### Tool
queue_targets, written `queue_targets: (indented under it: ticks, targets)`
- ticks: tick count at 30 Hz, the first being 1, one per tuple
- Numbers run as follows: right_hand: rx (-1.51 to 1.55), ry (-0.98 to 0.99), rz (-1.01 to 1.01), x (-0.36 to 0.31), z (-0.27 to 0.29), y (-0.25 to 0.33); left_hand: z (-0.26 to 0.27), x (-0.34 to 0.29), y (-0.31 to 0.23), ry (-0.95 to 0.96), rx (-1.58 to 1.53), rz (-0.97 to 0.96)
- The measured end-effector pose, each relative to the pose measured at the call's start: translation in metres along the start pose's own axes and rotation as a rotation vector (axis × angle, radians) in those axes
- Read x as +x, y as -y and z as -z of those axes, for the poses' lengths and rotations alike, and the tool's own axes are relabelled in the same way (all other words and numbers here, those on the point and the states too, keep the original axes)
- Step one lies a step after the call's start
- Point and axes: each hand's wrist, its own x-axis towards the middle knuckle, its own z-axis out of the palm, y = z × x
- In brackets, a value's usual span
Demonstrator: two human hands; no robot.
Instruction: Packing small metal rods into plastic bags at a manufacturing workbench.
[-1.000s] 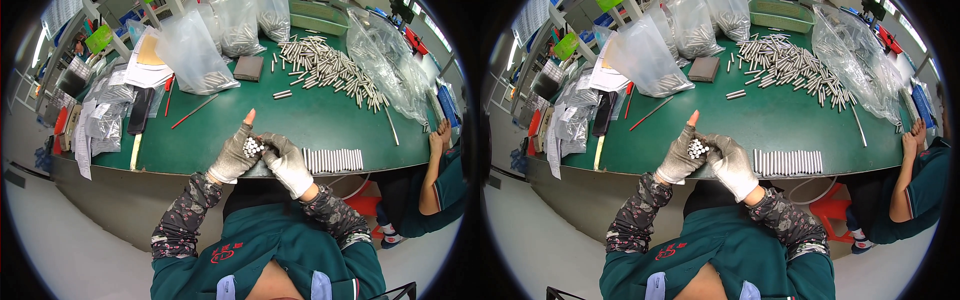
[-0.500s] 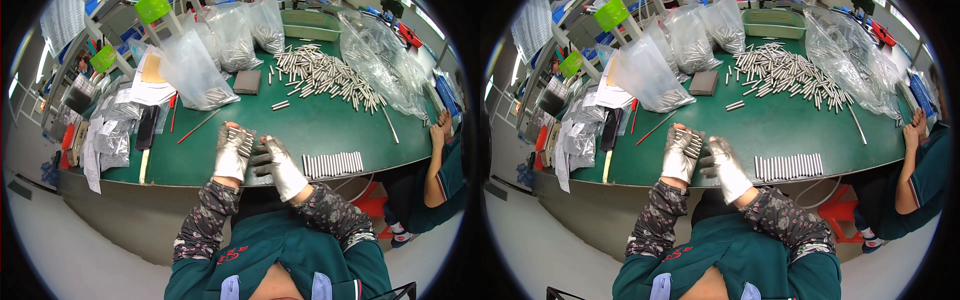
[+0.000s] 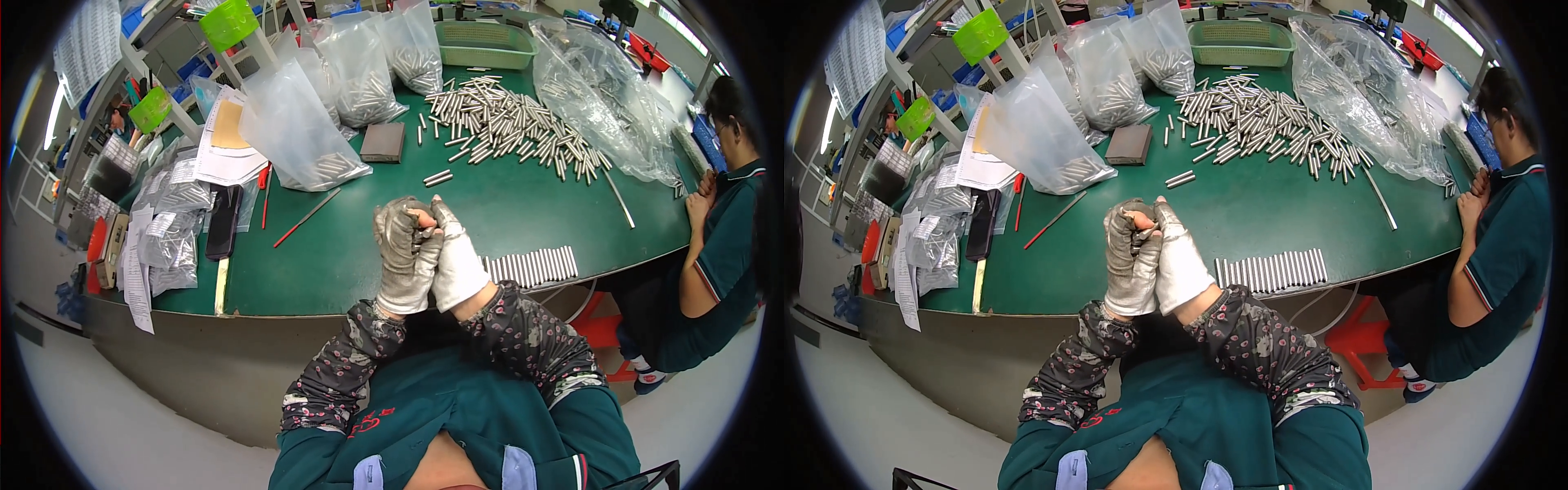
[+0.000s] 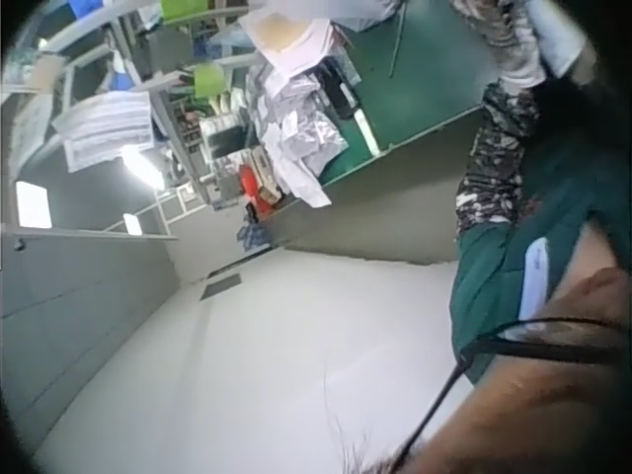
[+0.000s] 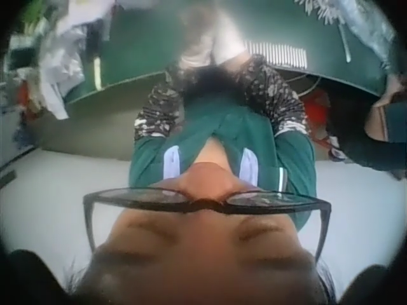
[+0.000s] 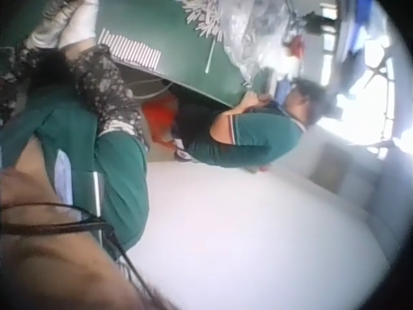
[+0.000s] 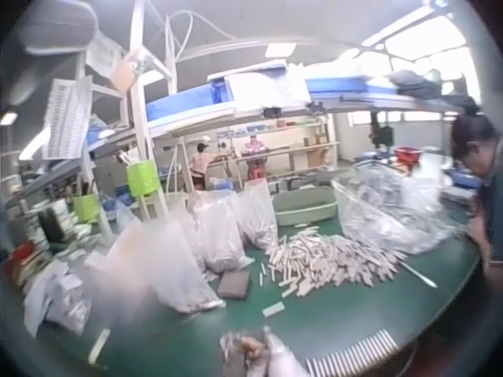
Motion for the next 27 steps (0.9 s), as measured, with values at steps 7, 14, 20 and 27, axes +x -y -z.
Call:
queue_targets:
  ticks: [7, 14, 20, 27]
  targets:
    - [-0.21, -0.054, 0.134, 0.019, 0.009, 0.017, 0.002, 0.016, -0.006, 0.1, 0.176, -0.14]
    - [-0.776, -0.158, 0.425, 0.016, -0.031, 0.085, 0.0, 0.046, -0.016, 0.175, 0.088, -0.163]
    - [-2.149, 0.498, 1.248, 0.025, -0.004, 0.156, 0.035, 0.087, 0.048, 0.088, 0.648, -0.006]
    - [-2.486, 0.495, 0.708, 0.01, 0.047, 0.161, 0.005, 0.129, 0.058, 0.373, 0.889, 0.39]
